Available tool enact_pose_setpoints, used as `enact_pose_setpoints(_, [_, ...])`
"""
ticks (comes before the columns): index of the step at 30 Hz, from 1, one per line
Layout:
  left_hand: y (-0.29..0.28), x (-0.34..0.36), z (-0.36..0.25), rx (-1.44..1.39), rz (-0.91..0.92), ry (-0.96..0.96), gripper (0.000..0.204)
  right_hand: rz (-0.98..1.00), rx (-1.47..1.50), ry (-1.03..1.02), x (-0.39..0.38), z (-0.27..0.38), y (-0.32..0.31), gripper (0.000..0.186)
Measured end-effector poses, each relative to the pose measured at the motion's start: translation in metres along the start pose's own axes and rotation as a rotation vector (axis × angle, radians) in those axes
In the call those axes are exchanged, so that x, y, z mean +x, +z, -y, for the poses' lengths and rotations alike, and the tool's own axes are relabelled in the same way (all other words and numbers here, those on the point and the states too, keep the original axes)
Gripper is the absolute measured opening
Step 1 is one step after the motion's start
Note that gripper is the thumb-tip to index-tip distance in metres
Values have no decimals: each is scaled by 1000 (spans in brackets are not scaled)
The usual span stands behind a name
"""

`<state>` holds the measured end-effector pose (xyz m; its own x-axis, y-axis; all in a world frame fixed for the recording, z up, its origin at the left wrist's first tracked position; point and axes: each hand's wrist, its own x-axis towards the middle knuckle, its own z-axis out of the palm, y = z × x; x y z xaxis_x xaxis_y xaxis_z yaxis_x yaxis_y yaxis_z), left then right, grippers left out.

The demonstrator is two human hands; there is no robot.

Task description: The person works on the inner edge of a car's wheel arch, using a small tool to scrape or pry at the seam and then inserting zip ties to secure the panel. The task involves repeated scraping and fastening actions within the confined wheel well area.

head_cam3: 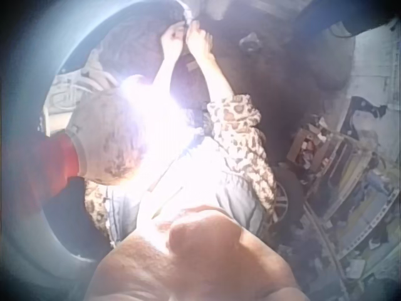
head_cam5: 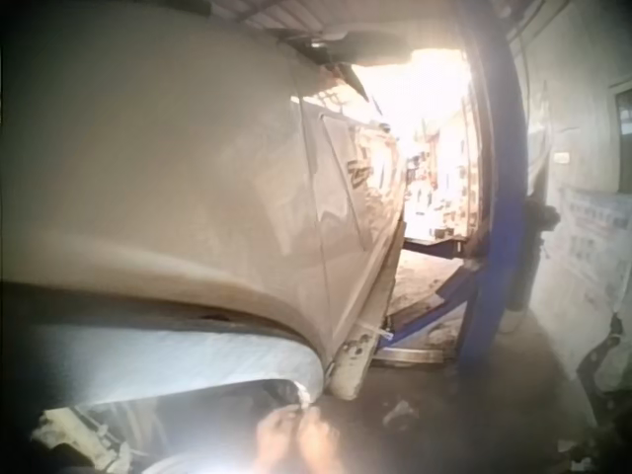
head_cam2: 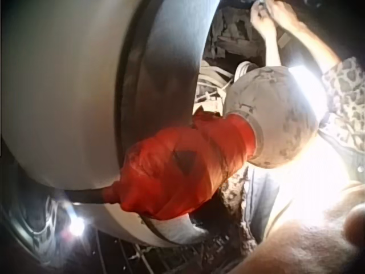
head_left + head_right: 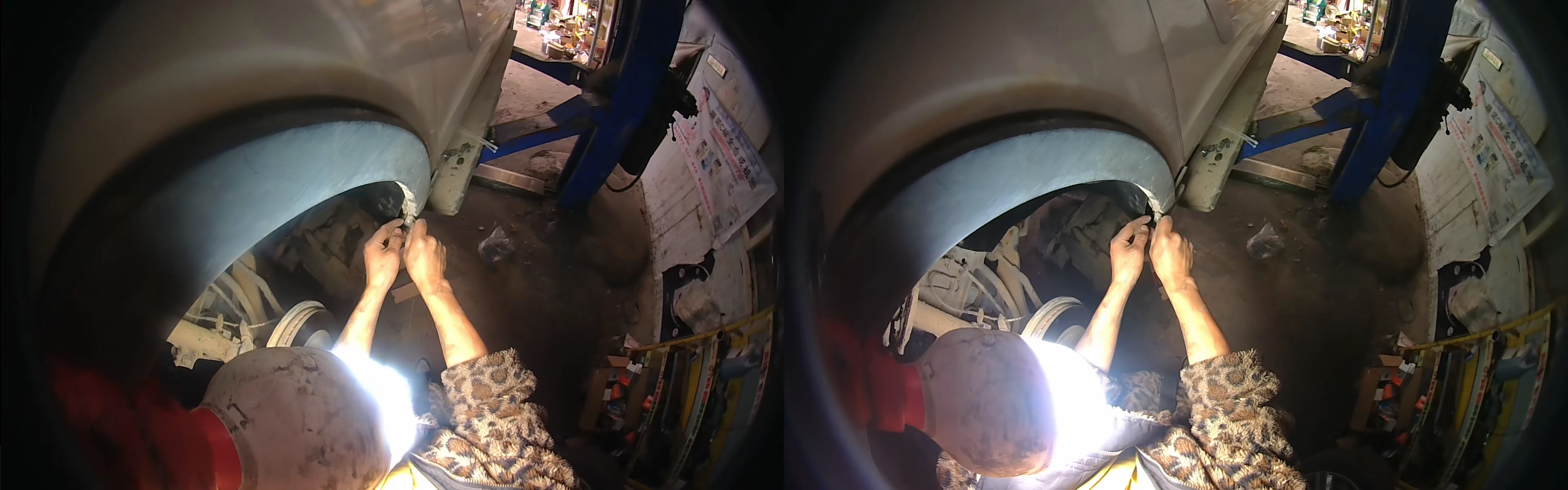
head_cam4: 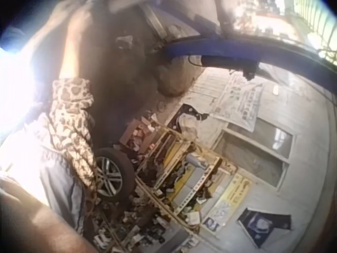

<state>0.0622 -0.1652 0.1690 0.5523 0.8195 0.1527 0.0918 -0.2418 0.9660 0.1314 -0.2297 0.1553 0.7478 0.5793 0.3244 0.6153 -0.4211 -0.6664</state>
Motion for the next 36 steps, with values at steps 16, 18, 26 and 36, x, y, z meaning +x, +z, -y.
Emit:
enact_pose_setpoints(16, [-18, -22, -6, 105, -4, 73, 27, 48, -14, 170, 10, 25, -2, 26])
enact_pose_setpoints(18, [-24, -19, -6, 98, 58, 42, 30, 84, 5, 192, 7, 28, -6, 27])
enact_pose_setpoints(26, [-12, 0, -1, -10, 233, -64, 36, 91, 225, 372, -35, 13, -1, 30])
enact_pose_setpoints(36, [28, -6, 18, -327, 104, -98, 47, -87, 377, 364, -33, -25, 11, 27])
